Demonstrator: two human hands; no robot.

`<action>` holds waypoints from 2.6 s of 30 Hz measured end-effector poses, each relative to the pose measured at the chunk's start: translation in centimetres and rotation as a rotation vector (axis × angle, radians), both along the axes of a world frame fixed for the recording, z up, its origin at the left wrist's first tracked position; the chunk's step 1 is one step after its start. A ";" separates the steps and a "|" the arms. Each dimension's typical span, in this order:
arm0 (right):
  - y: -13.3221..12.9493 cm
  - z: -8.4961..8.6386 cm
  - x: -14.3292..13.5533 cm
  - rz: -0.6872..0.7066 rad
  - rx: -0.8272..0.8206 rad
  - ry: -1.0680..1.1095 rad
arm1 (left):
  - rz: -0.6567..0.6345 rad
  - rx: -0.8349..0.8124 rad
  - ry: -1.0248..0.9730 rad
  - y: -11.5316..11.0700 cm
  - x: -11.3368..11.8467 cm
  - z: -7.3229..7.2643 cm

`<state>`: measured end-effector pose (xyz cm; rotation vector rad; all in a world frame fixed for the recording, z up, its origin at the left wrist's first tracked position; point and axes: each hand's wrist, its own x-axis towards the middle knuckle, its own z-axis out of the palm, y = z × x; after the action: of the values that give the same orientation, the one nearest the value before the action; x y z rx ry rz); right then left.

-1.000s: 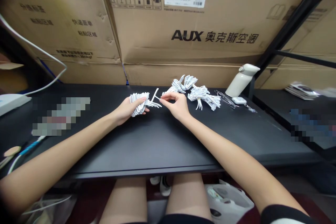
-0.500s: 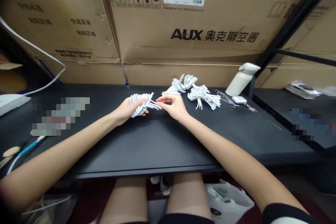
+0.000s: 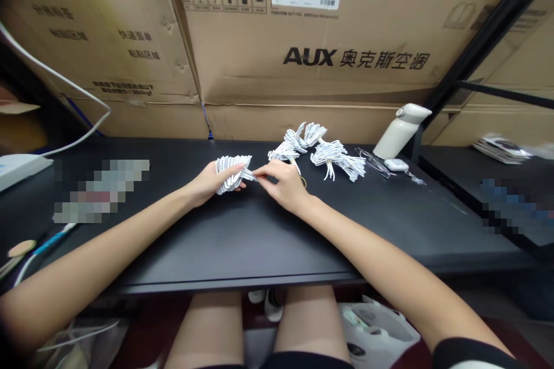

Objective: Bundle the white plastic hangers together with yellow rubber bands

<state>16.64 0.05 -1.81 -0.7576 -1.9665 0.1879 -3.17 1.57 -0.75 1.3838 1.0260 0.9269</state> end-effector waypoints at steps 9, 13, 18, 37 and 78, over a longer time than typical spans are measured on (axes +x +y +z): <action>-0.6 0.3 -0.6 -0.022 -0.103 0.015 | -0.042 0.043 0.016 0.1 -0.2 0.0; -0.7 0.1 -0.8 0.024 -0.308 0.016 | -0.128 0.179 0.115 -0.2 -0.2 0.0; -0.3 -0.4 -0.7 0.049 -0.307 0.025 | -0.184 0.400 0.275 0.1 -0.4 -0.2; -0.2 -1.0 -1.0 0.015 -0.384 0.002 | -0.140 0.620 0.581 -0.4 -0.5 0.1; -0.1 -1.1 -0.9 0.096 -0.202 0.012 | -0.080 0.359 0.276 0.4 -0.6 -0.9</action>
<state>15.75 -0.05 -2.92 -0.7887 -1.9943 0.4530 -3.72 1.92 -1.69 1.8807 1.0314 0.9065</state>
